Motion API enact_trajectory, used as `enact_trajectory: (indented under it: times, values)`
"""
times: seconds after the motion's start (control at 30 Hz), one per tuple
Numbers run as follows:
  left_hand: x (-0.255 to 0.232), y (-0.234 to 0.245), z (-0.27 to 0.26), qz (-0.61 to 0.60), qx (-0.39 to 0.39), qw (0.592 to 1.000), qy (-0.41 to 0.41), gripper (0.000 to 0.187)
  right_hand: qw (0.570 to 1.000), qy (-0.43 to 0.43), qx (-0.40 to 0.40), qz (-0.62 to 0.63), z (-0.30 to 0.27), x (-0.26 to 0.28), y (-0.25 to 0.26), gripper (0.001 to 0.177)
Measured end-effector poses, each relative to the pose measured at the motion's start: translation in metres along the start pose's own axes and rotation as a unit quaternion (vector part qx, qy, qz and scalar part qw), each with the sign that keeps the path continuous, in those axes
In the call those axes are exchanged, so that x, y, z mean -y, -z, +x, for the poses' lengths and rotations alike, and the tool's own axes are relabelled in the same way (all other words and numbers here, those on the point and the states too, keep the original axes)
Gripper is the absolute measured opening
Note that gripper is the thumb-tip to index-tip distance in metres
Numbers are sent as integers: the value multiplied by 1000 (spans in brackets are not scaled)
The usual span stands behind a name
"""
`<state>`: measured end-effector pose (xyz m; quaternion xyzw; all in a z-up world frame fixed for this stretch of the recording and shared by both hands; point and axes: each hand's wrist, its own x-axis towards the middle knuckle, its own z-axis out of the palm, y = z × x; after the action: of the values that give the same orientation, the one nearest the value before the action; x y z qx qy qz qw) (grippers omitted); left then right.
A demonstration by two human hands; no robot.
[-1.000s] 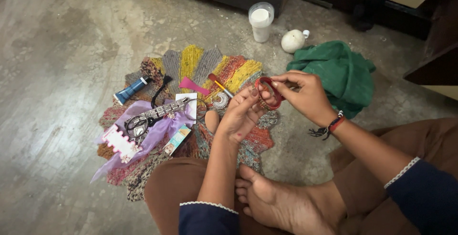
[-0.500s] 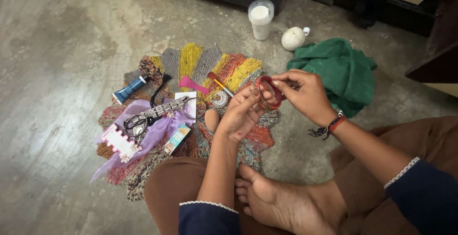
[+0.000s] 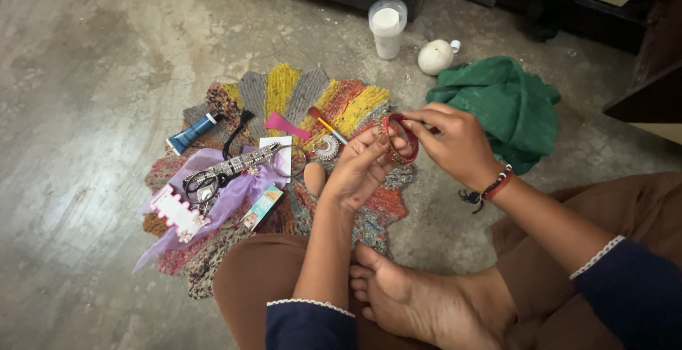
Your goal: Organize jewelry, hair clips, and small containers into a dresser drawer.
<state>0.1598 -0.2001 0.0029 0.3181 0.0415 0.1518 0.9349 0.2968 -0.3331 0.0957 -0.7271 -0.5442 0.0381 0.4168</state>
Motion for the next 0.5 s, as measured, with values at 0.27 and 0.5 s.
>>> enact_trajectory:
  times: [0.27,0.5]
  values:
    - [-5,3,-1,10,62,997,-50,25,993,97,-51,-36,0,10,1,31]
    - [-11,0,-3,91,87,991,-41,26,992,16,-24,123,5,-14,-4,32]
